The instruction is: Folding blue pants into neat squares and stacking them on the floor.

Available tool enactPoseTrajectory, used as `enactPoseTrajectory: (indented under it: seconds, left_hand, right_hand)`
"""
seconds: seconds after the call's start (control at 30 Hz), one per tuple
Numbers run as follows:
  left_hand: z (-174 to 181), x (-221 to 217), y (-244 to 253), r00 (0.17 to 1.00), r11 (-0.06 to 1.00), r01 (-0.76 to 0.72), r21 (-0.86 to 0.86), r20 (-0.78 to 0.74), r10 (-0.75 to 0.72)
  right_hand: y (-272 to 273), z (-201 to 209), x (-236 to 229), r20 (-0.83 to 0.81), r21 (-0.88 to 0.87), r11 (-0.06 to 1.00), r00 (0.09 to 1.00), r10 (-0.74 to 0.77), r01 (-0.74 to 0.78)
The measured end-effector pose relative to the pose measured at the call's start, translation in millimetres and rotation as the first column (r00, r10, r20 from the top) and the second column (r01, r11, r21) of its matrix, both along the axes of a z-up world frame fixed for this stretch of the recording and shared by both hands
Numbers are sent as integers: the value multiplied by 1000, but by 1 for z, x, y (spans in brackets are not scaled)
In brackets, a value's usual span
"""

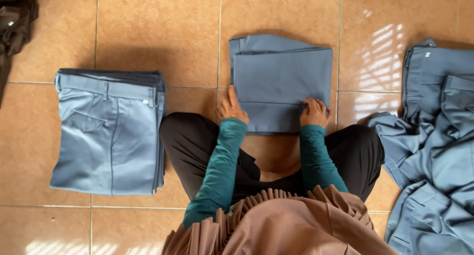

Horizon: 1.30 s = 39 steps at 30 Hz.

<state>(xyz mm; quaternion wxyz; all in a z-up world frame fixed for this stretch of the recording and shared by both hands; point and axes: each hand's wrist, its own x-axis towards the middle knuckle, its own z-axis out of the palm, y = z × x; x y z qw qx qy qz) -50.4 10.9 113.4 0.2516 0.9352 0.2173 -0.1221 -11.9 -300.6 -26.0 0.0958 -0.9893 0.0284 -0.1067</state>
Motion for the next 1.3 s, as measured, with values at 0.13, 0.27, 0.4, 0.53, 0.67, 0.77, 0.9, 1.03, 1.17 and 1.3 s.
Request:
enactPoseTrajectory:
  seconds: [0.13, 0.27, 0.4, 0.53, 0.67, 0.77, 0.9, 1.03, 1.17, 1.3]
  left_hand:
    - [-65, 13, -46, 888, 959, 223, 174, 370, -273]
    - [-98, 22, -52, 900, 896, 336, 291, 181, -396]
    - [-88, 17, -54, 846, 882, 199, 427, 380, -374]
    - [-89, 18, -57, 787, 875, 113, 470, 495, -368]
    - [-80, 21, -57, 767, 866, 82, 494, 524, -371]
    - [-79, 25, -57, 768, 858, 75, 508, 519, -375]
    - [-57, 28, -59, 761, 843, 55, 535, 525, -382]
    - [-57, 29, -59, 760, 835, 75, 545, 511, -402]
    - [-54, 33, -59, 755, 846, 62, 530, 530, -387]
    - [-52, 33, -60, 768, 843, 65, 534, 513, -384]
  right_hand:
    - [65, -1, 12, 237, -71, 993, 965, 109, -95]
    - [129, 14, 8, -44, -18, 913, 912, 407, -408]
    - [105, 16, 29, -112, -172, 900, 915, 387, -401]
    - [30, 48, 75, -414, -179, 947, 893, 174, -268]
    - [1, 52, 105, -376, -93, 995, 927, -5, -33]
    - [36, 59, 109, -135, -160, 969, 977, 167, -188]
    - [90, 46, 95, 0, -57, 844, 846, 534, -533]
    - [48, 36, 147, -37, -48, 895, 896, 442, -444]
    - [11, 31, 185, 187, -184, 913, 899, 396, -364]
    - [12, 45, 204, 109, -168, 826, 822, 559, -539]
